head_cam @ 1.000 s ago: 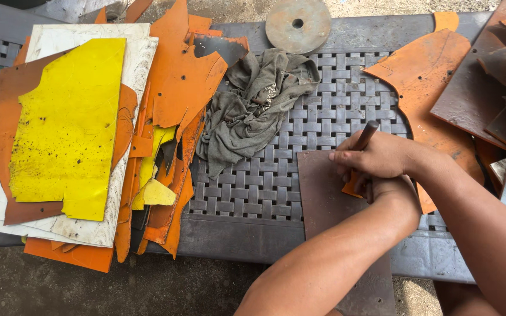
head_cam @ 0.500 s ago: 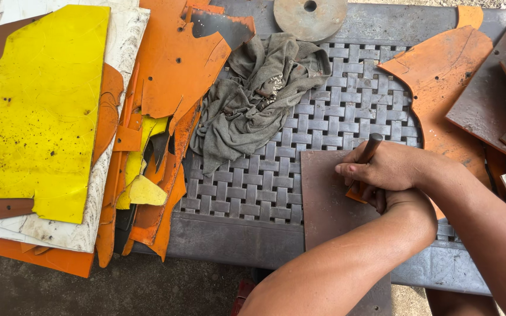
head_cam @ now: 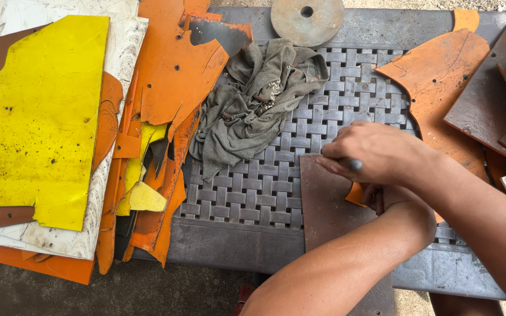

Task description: The person uses a knife to cut an orange leather piece on a brown cutting board. They repeatedly reposition the leather and cut along its edges, then place the finished piece aside.

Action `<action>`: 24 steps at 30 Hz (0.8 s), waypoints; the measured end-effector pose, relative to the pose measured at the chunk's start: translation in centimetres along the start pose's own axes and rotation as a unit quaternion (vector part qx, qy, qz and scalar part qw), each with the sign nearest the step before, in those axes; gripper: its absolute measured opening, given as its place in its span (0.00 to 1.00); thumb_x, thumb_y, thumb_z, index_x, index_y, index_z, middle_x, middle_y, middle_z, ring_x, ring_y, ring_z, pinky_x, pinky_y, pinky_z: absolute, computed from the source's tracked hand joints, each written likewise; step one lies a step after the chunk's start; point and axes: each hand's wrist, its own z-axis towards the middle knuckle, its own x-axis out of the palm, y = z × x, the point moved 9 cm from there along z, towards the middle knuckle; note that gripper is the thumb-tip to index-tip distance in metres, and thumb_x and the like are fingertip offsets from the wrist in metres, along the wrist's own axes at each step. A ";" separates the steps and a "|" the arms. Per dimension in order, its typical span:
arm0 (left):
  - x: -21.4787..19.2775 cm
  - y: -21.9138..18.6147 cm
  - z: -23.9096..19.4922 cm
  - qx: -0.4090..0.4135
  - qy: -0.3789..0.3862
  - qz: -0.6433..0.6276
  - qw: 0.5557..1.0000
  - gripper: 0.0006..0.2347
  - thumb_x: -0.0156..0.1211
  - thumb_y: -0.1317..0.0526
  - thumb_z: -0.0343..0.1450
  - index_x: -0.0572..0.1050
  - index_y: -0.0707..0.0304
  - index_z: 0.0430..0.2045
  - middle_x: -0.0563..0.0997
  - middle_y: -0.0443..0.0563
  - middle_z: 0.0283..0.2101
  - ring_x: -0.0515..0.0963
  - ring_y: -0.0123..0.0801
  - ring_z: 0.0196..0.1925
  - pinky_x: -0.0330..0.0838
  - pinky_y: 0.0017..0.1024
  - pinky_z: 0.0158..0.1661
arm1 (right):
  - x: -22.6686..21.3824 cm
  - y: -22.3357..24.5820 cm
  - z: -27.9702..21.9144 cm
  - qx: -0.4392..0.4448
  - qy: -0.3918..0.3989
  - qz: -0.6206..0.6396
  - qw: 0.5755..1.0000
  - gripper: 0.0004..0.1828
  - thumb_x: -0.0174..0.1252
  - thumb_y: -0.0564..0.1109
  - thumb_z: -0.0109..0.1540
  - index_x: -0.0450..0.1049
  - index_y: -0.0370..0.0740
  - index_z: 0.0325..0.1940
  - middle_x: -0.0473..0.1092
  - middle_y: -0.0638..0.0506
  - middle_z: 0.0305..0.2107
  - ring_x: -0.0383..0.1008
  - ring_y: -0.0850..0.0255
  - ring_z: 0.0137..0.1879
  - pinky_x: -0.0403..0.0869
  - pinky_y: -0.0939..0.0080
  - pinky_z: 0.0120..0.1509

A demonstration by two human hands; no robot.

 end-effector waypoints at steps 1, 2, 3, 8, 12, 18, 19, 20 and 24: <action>0.0 0.2 -0.1 0.000 -0.004 -0.007 1.000 0.09 0.71 0.57 0.62 0.83 0.64 0.25 0.78 0.48 0.21 0.73 0.26 0.16 0.80 0.36 0.26 | 0.3 -1.8 -0.1 0.074 0.015 0.057 0.995 0.21 0.52 0.59 0.66 0.80 0.41 0.33 0.78 0.43 0.23 0.79 0.48 0.35 0.76 0.48 0.46; 0.0 0.4 -0.2 0.001 -0.007 -0.014 1.000 0.09 0.71 0.57 0.62 0.83 0.64 0.24 0.78 0.47 0.21 0.73 0.25 0.16 0.80 0.36 0.26 | 0.9 -3.7 -0.3 0.147 0.030 0.114 0.982 0.20 0.53 0.60 0.66 0.81 0.43 0.37 0.79 0.44 0.25 0.80 0.49 0.35 0.76 0.50 0.46; 0.1 0.6 -0.5 0.002 -0.010 -0.022 1.000 0.09 0.71 0.57 0.62 0.83 0.64 0.24 0.77 0.47 0.20 0.72 0.25 0.15 0.80 0.35 0.26 | 1.7 -5.5 -0.6 0.220 0.044 0.170 0.960 0.20 0.54 0.60 0.66 0.83 0.45 0.42 0.80 0.44 0.26 0.81 0.51 0.35 0.77 0.52 0.46; -0.1 0.8 -1.6 0.040 0.001 0.024 0.999 0.11 0.73 0.56 0.61 0.82 0.66 0.24 0.77 0.47 0.20 0.70 0.21 0.14 0.80 0.31 0.25 | 3.4 -8.9 -0.6 0.253 0.022 0.334 0.908 0.26 0.51 0.59 0.67 0.84 0.34 0.36 0.83 0.46 0.25 0.84 0.58 0.34 0.80 0.55 0.43; -0.1 0.8 -2.0 0.051 0.015 0.042 0.998 0.12 0.72 0.57 0.61 0.81 0.69 0.26 0.78 0.54 0.21 0.69 0.20 0.15 0.79 0.29 0.25 | 4.5 -10.0 -0.2 0.263 0.044 0.285 0.921 0.24 0.48 0.58 0.66 0.83 0.40 0.42 0.82 0.46 0.24 0.83 0.58 0.33 0.79 0.53 0.42; -0.5 2.0 -2.2 -0.030 0.005 0.078 0.997 0.15 0.63 0.57 0.67 0.82 0.76 0.33 0.74 0.94 0.52 0.66 0.13 0.12 0.78 0.22 0.23 | 4.1 -9.8 0.6 0.260 0.084 0.230 0.934 0.28 0.48 0.62 0.69 0.82 0.38 0.39 0.82 0.45 0.24 0.84 0.56 0.32 0.80 0.52 0.42; -0.2 1.9 -2.2 -0.019 0.016 0.085 0.996 0.14 0.63 0.57 0.68 0.82 0.75 0.34 0.74 0.94 0.53 0.65 0.14 0.12 0.77 0.21 0.24 | 4.0 -10.1 0.5 0.265 0.083 0.230 0.933 0.29 0.47 0.61 0.70 0.82 0.36 0.37 0.82 0.45 0.24 0.84 0.56 0.32 0.80 0.52 0.42; -0.1 1.8 -2.2 -0.007 0.025 0.093 0.995 0.14 0.63 0.57 0.68 0.82 0.74 0.35 0.73 0.93 0.55 0.64 0.15 0.12 0.76 0.21 0.24 | 3.8 -10.6 0.2 0.271 0.080 0.228 0.932 0.30 0.46 0.60 0.70 0.83 0.34 0.35 0.82 0.45 0.24 0.84 0.55 0.32 0.80 0.52 0.42; -0.2 2.0 -2.7 0.006 0.034 0.128 0.991 0.15 0.62 0.58 0.69 0.81 0.75 0.38 0.73 0.96 0.55 0.70 0.10 0.18 0.77 0.20 0.24 | 3.8 -12.7 -2.8 0.292 0.000 0.351 0.889 0.29 0.50 0.57 0.70 0.82 0.29 0.33 0.81 0.40 0.24 0.84 0.54 0.32 0.80 0.52 0.41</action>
